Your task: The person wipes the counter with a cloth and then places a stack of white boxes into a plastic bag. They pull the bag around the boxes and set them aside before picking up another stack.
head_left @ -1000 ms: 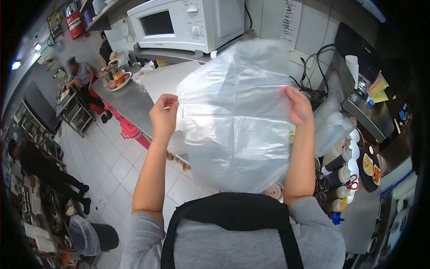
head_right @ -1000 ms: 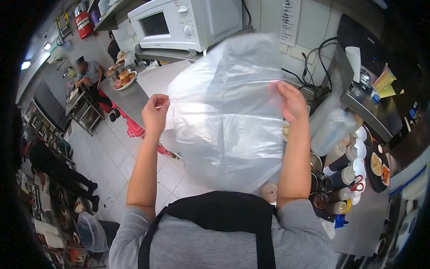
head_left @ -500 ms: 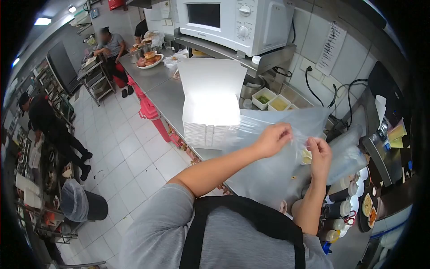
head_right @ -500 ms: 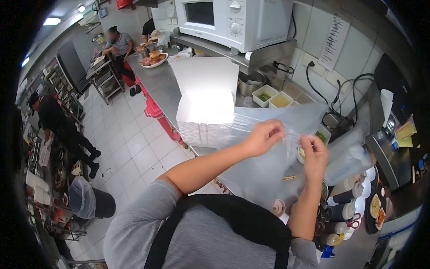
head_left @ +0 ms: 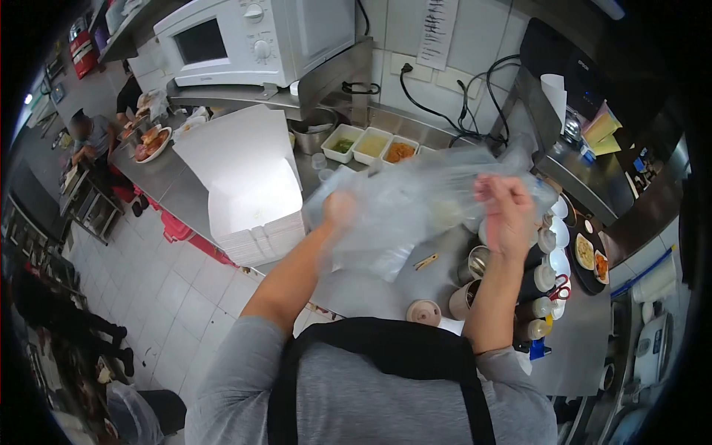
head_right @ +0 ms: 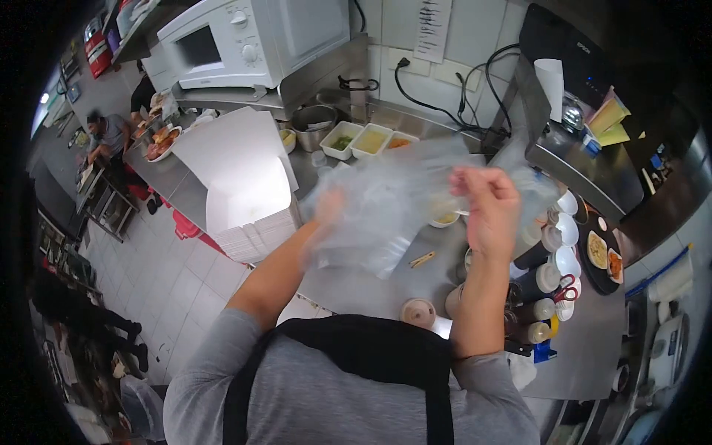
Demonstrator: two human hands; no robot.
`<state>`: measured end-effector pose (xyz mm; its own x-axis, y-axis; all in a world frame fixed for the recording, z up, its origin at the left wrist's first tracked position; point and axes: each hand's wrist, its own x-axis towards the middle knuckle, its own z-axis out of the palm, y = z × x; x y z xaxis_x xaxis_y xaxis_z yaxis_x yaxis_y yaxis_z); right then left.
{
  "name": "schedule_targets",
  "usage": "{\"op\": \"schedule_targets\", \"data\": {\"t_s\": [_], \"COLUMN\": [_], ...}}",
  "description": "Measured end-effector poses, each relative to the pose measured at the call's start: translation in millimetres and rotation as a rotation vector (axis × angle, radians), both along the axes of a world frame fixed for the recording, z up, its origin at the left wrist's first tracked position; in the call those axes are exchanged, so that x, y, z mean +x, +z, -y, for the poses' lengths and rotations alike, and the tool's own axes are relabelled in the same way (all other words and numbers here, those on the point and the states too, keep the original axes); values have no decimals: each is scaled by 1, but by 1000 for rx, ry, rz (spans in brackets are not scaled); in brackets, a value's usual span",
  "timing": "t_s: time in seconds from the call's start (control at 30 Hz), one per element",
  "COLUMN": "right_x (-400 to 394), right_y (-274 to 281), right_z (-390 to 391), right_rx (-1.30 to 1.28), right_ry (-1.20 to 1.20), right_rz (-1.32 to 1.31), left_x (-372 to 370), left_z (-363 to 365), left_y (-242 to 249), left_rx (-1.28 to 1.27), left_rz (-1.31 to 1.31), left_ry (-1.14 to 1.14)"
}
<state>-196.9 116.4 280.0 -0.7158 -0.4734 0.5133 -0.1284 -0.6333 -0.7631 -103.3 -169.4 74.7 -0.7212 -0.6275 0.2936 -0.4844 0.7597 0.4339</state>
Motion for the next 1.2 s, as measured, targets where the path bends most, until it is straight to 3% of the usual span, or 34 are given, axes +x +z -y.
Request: {"op": "schedule_targets", "data": {"t_s": [0.07, 0.13, 0.2, 0.27, 0.33, 0.37, 0.43, 0.47, 0.5, 0.53, 0.57, 0.63, 0.67, 0.77, 0.87, 0.93, 0.97, 1.0, 1.03, 1.13, 1.2], "right_x": [-3, -14, -14, 28, 16, 5, -3, 6, 2, -2, -4, 8, 18, 54, 52, 37, 17, 8, 7, 11, 12], "right_y": [9, 18, 40, 71, 70, 69, 73, 80, 80, 74, 67, 51, 45, 36, 43, 46, 39, 38, 43, 56, 59], "right_z": [-15, -44, -83, -80, -80, -82, -63, -44, -35, -25, -16, 4, 12, 19, -13, -57, -95, -120, -124, -91, -58], "right_rx": [-121, -284, -485, -588, -523, -487, -325, -308, -212, -117, -22, 9, 27, 54, -22, -140, -182, -258, -341, -394, -364], "right_ry": [-84, -206, -331, -744, -912, -997, -1073, -1044, -991, -932, -871, -450, -243, 49, 203, -54, -163, -292, -410, -692, -701], "right_rz": [-128, -163, -387, -380, -512, -579, -553, -473, -467, -459, -449, -315, -245, -76, -146, -120, -288, -404, -492, -506, -451], "left_x": [11, 11, 6, 2, -3, 0, 17, 32, 47, 68, 75, 58, 50, 27, 2, -10, -18, -25, -29, -36, -33], "left_z": [12, 32, 46, 53, 40, 22, -21, -44, -60, -84, -110, -141, -146, -149, -128, -107, -94, -78, -60, 4, 41], "left_y": [-3, -15, -26, -31, -9, 12, 68, 94, 108, 124, 130, 96, 91, 67, 5, -14, -21, -30, -36, -35, -30], "left_rx": [-136, -2, 166, 359, 559, 601, 491, 379, 290, -14, -139, -149, -170, -247, -288, -345, -433, -299, -163, -273, -420], "left_rz": [238, 365, 359, 318, -5, -413, -1080, -1169, -1068, -875, -704, -545, -379, 32, 286, 340, 311, 349, 385, 319, 504], "left_ry": [85, 235, 282, 341, 423, 446, 243, 74, -146, -317, -466, -696, -690, -709, -710, -649, -642, -590, -535, -96, 90]}}
